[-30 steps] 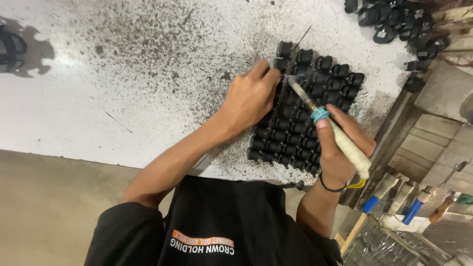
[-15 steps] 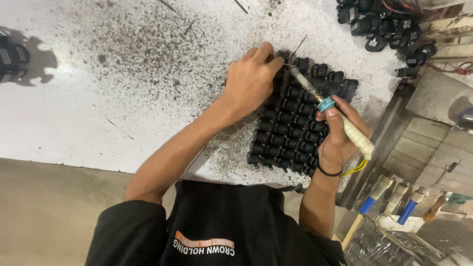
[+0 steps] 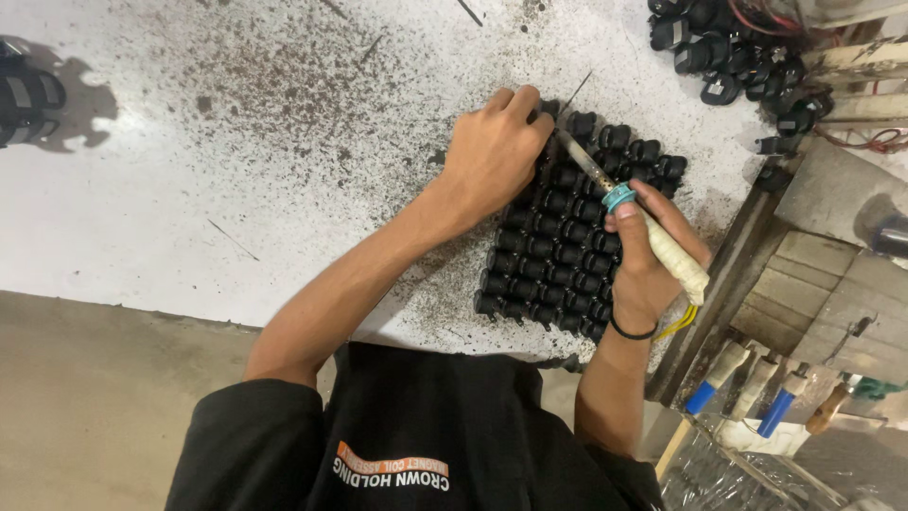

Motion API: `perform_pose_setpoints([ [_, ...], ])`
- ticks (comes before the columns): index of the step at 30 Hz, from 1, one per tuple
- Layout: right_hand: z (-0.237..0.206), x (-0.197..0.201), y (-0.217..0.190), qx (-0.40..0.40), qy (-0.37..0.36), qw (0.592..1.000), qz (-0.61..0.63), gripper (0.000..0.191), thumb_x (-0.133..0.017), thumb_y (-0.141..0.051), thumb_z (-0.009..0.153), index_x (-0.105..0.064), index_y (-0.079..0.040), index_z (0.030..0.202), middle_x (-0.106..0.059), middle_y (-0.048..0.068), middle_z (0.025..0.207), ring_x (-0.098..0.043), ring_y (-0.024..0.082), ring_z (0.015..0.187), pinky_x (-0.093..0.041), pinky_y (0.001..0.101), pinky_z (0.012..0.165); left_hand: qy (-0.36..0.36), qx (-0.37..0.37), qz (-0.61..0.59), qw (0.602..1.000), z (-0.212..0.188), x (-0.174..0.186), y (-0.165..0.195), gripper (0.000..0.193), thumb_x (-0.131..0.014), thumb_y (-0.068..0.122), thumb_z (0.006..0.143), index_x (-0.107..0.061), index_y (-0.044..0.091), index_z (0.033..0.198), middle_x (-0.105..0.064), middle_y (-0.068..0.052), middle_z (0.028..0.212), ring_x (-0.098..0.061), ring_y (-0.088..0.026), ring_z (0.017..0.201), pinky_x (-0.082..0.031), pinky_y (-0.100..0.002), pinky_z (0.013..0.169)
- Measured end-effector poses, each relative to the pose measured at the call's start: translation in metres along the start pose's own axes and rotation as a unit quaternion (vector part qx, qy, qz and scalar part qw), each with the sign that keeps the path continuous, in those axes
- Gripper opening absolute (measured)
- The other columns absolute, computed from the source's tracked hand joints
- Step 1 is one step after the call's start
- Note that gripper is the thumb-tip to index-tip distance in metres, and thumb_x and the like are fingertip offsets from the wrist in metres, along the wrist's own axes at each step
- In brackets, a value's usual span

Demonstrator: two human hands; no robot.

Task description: The person solders wire leads onto black cylindrical coil components arranged in rows on a workbench, using a soldering iron held in the right hand while the left hand positions each component's wire. The person works through the grid one component at a time and sets the iron down on the bench at the end.

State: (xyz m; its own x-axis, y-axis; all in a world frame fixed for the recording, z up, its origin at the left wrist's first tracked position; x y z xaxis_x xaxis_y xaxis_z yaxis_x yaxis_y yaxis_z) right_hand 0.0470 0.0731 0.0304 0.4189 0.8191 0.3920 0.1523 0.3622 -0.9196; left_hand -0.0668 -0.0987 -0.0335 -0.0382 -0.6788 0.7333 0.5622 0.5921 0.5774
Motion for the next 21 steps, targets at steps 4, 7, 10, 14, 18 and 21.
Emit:
perform_pose_setpoints([
  [4, -0.003, 0.004, -0.004, -0.006, -0.006, 1.000, -0.020, 0.026, -0.071, 0.000, 0.099, -0.072, 0.008, 0.123, -0.074, 0.016, 0.103, -0.072, 0.017, 0.087, -0.061, 0.0271, 0.080, 0.002, -0.005, -0.005, 1.000, 0.001, 0.006, 0.006, 0.010, -0.070, 0.004, 0.077, -0.071, 0.004, 0.087, -0.060, -0.010, 0.096, -0.065, -0.028, 0.090, -0.057, -0.039, 0.058],
  [7, -0.004, 0.007, -0.007, 0.004, -0.005, 1.000, -0.015, 0.025, -0.071, 0.000, 0.099, -0.072, 0.007, 0.122, -0.073, 0.015, 0.105, -0.073, 0.017, 0.087, -0.061, 0.0271, 0.079, 0.006, -0.004, -0.008, 1.000, -0.001, 0.014, 0.008, 0.012, -0.070, 0.004, 0.076, -0.071, 0.005, 0.088, -0.061, -0.010, 0.097, -0.064, -0.029, 0.089, -0.058, -0.041, 0.059],
  [10, -0.004, 0.008, -0.006, 0.007, -0.007, 1.000, -0.007, 0.025, -0.071, 0.000, 0.098, -0.072, 0.007, 0.122, -0.073, 0.015, 0.105, -0.072, 0.017, 0.087, -0.061, 0.0267, 0.079, -0.007, -0.008, -0.005, 1.000, -0.001, 0.016, 0.009, 0.014, -0.070, 0.004, 0.075, -0.071, 0.005, 0.089, -0.061, -0.011, 0.097, -0.065, -0.029, 0.089, -0.058, -0.041, 0.059],
  [14, -0.003, 0.010, -0.006, 0.019, -0.007, 1.000, -0.009, 0.024, -0.071, 0.001, 0.098, -0.072, 0.007, 0.121, -0.073, 0.014, 0.104, -0.072, 0.016, 0.086, -0.061, 0.0264, 0.077, 0.013, -0.018, -0.021, 1.000, 0.001, 0.019, 0.013, 0.012, -0.069, 0.004, 0.076, -0.070, 0.006, 0.088, -0.062, -0.010, 0.099, -0.066, -0.029, 0.092, -0.059, -0.041, 0.063],
  [18, -0.003, 0.011, -0.006, 0.018, -0.011, 1.000, -0.006, 0.024, -0.072, 0.000, 0.099, -0.072, 0.007, 0.121, -0.073, 0.014, 0.104, -0.072, 0.016, 0.086, -0.061, 0.0259, 0.078, -0.004, -0.006, -0.024, 1.000, 0.002, 0.019, 0.014, 0.010, -0.070, 0.004, 0.078, -0.071, 0.006, 0.088, -0.062, -0.010, 0.097, -0.066, -0.029, 0.090, -0.059, -0.041, 0.062],
  [21, -0.003, 0.011, -0.008, 0.028, -0.011, 1.000, -0.001, 0.023, -0.073, 0.000, 0.099, -0.072, 0.007, 0.121, -0.073, 0.014, 0.104, -0.072, 0.016, 0.086, -0.060, 0.0257, 0.078, -0.009, -0.002, -0.015, 1.000, 0.002, 0.019, 0.015, 0.010, -0.069, 0.004, 0.076, -0.072, 0.006, 0.086, -0.062, -0.010, 0.096, -0.066, -0.029, 0.089, -0.059, -0.041, 0.062],
])
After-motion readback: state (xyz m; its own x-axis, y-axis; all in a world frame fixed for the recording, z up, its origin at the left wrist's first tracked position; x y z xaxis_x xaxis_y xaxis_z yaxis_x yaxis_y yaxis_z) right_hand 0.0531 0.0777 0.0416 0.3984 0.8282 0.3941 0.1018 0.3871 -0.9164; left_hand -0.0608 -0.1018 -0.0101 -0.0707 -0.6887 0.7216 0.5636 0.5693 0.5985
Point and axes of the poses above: each hand's wrist, its own z-axis towards the middle knuckle, its own x-axis out of the back of the hand, y = z × x, the point moved 6 cm from there along z, towards the middle knuckle
